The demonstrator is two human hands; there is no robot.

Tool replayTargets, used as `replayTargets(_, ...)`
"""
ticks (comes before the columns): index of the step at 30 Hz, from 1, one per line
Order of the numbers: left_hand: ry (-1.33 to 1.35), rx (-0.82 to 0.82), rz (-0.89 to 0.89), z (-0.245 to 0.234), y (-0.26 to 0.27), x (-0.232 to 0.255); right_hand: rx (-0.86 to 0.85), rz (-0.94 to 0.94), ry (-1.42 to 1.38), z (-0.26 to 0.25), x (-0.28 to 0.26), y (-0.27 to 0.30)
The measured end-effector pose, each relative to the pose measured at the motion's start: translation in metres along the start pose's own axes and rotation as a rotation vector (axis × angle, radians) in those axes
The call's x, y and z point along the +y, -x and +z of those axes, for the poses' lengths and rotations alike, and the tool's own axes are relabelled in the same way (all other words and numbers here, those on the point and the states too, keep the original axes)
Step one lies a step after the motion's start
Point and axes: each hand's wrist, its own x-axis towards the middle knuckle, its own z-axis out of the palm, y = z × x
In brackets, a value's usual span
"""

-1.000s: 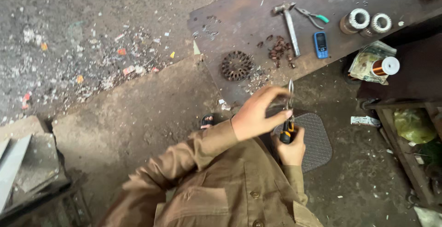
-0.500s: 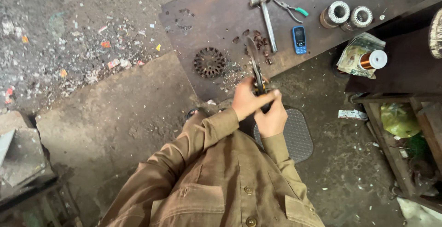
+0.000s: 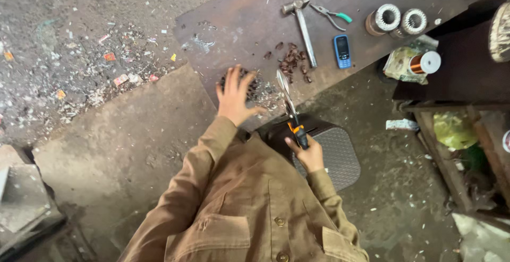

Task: The person uses pliers to repeatedly pull and separate copper windings from a circular motor stator on a workbench. The person holds the stator with one hand and uses the pliers with the other to extract copper pieces, which accumulate on the table.

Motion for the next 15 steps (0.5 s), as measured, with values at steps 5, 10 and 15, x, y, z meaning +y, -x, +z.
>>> replayTargets(5, 0.114, 0.162, 0.079, 0.056, -0.043, -0.072, -0.041, 0.167, 0.192, 0.016, 0.014, 0.02)
replayTargets(10, 0.315, 0.094, 0.084, 0.1, -0.089, -0.123, -0.04, 0.221, 0.323, 0.04, 0.01, 0.032)
replayTargets(15, 0.397, 0.142, 0.049, 0.112, -0.121, -0.146, -0.188, 0.305, 0.469, 0.05, -0.002, 0.018)
